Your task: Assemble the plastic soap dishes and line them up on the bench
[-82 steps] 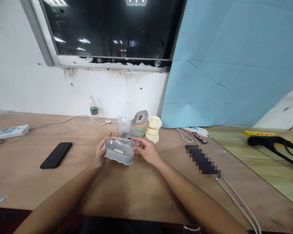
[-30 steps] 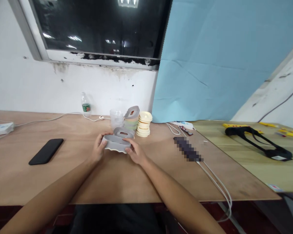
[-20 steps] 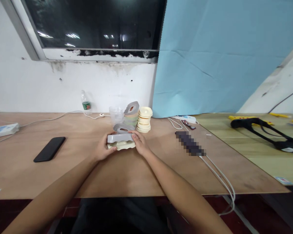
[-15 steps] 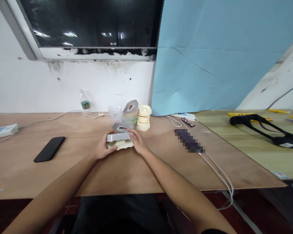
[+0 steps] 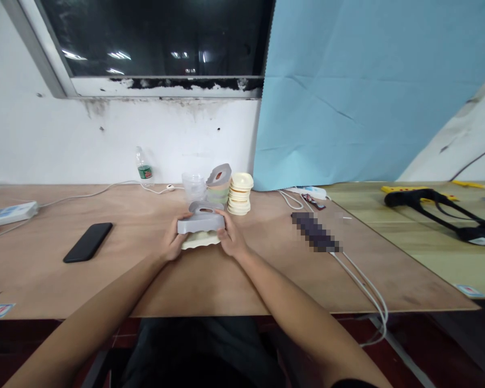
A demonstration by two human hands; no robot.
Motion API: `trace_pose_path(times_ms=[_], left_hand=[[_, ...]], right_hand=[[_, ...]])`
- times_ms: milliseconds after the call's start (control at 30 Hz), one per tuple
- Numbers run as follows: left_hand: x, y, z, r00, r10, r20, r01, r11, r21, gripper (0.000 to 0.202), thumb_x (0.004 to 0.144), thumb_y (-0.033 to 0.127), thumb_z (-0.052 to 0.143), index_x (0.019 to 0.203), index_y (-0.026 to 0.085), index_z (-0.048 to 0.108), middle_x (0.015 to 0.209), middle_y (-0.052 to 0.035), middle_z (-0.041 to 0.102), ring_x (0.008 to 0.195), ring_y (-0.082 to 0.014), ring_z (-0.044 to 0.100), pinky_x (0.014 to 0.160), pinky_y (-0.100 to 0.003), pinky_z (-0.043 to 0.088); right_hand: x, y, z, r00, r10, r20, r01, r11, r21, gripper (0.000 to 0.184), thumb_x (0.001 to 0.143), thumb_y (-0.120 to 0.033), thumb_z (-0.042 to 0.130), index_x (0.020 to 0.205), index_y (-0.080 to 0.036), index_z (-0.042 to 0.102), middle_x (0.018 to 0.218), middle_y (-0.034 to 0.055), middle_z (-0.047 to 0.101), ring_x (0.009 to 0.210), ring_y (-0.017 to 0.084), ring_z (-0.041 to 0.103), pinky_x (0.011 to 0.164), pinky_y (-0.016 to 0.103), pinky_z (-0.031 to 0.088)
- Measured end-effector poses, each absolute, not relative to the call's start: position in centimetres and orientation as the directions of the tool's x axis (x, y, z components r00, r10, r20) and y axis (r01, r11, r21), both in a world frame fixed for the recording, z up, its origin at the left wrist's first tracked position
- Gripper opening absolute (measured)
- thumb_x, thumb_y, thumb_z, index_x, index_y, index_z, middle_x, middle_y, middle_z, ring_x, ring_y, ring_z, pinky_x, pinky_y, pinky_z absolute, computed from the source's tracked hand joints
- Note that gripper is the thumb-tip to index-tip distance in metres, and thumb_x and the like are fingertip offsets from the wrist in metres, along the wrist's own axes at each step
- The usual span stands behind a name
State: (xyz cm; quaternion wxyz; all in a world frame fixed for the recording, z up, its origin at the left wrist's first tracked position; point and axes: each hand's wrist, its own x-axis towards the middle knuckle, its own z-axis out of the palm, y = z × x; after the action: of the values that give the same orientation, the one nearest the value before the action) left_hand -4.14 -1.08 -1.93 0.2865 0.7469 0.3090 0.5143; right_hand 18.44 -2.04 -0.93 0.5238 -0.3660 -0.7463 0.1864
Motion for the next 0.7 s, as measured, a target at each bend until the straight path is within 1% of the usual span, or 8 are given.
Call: trace_pose_path(times_ms=[67,133,233,333,400,467,567,700], left_hand=[[-4.2,-0.8,-1.9,0.228,0.8,0.555,0.147,-0.592,0.792,0.041,0.087,0.033,0.052,0.126,0.021,0.049,0.125,-0.0092,0.055,0.112,-0.0261,0.053,0.097,-0.042,0.039],[-4.1,-0.3,-1.9,0.176,0.829,0.53,0.095,-0.55,0.83,0.044,0.086,0.035,0.054,0.127,0.021,0.047,0.125,-0.0088,0.055,0.113,-0.0256,0.052,0.097,-0.041,0.04],[-3.8,0.3,-2.1,0.155,0.846,0.51,-0.012,-0.514,0.857,0.053,0.085,0.041,0.058,0.131,0.02,0.041,0.131,-0.0102,0.051,0.119,-0.0253,0.048,0.1,-0.039,0.039],[-3.6,0.6,-2.3,0.174,0.865,0.47,-0.076,-0.464,0.883,0.063,0.084,0.045,0.06,0.136,0.021,0.033,0.135,-0.013,0.045,0.114,-0.0243,0.053,0.092,-0.038,0.045],[-3.5,0.7,-2.5,0.198,0.882,0.428,-0.071,-0.422,0.904,0.07,0.083,0.045,0.061,0.14,0.023,0.026,0.135,-0.0146,0.043,0.098,-0.0211,0.061,0.08,-0.035,0.05],[-3.5,0.8,-2.7,0.201,0.9,0.386,-0.05,-0.384,0.922,0.074,0.082,0.044,0.062,0.142,0.025,0.022,0.134,-0.0152,0.044,0.084,-0.0171,0.063,0.07,-0.032,0.051],[-3.5,1.0,-3.0,0.18,0.915,0.362,-0.009,-0.366,0.93,0.075,0.081,0.041,0.064,0.142,0.024,0.023,0.125,-0.0127,0.05,0.082,-0.0158,0.063,0.069,-0.03,0.05],[-3.5,1.1,-3.2,0.222,0.906,0.36,0.016,-0.373,0.928,0.071,0.082,0.038,0.064,0.14,0.021,0.028,0.113,-0.0096,0.055,0.082,-0.0153,0.062,0.071,-0.029,0.049]], right_hand=[[18.7,-2.0,-0.7,-0.261,0.72,0.643,0.374,0.689,-0.62,0.068,0.087,-0.067,0.037,0.134,-0.018,0.042,0.126,0.0125,0.056,0.11,0.027,0.055,0.092,0.038,0.043],[18.8,-1.7,-0.6,-0.261,0.765,0.588,0.415,0.639,-0.647,0.058,0.089,-0.062,0.04,0.126,-0.018,0.05,0.117,0.011,0.061,0.104,0.026,0.058,0.089,0.038,0.044],[18.5,-0.7,-0.9,-0.118,0.877,0.466,0.398,0.472,-0.787,0.051,0.091,-0.059,0.037,0.102,-0.017,0.062,0.092,0.0072,0.068,0.088,0.024,0.062,0.08,0.035,0.048],[18.2,0.4,-1.4,0.064,0.94,0.336,0.205,0.318,-0.926,0.053,0.086,-0.065,0.041,0.088,-0.017,0.064,0.076,0.0055,0.069,0.07,0.02,0.064,0.064,0.03,0.051],[18.0,0.9,-1.5,0.133,0.968,0.215,0.051,0.21,-0.976,0.054,0.083,-0.069,0.043,0.087,-0.017,0.061,0.063,0.0039,0.067,0.049,0.015,0.058,0.045,0.025,0.045],[18.0,1.2,-1.4,0.181,0.978,0.101,-0.047,0.111,-0.993,0.054,0.082,-0.07,0.044,0.089,-0.018,0.058,0.05,0.0007,0.061,0.032,0.011,0.045,0.03,0.022,0.032],[17.8,1.5,-1.0,0.267,0.964,0.009,-0.094,0.036,-0.995,0.055,0.082,-0.072,0.041,0.091,-0.019,0.055,0.041,-0.003,0.055,0.022,0.008,0.033,0.024,0.02,0.023],[17.6,2.3,-0.5,0.236,0.971,-0.034,-0.049,-0.023,-0.999,0.062,0.082,-0.076,0.032,0.094,-0.02,0.054,0.039,-0.0041,0.053,0.022,0.009,0.035,0.024,0.02,0.024]])
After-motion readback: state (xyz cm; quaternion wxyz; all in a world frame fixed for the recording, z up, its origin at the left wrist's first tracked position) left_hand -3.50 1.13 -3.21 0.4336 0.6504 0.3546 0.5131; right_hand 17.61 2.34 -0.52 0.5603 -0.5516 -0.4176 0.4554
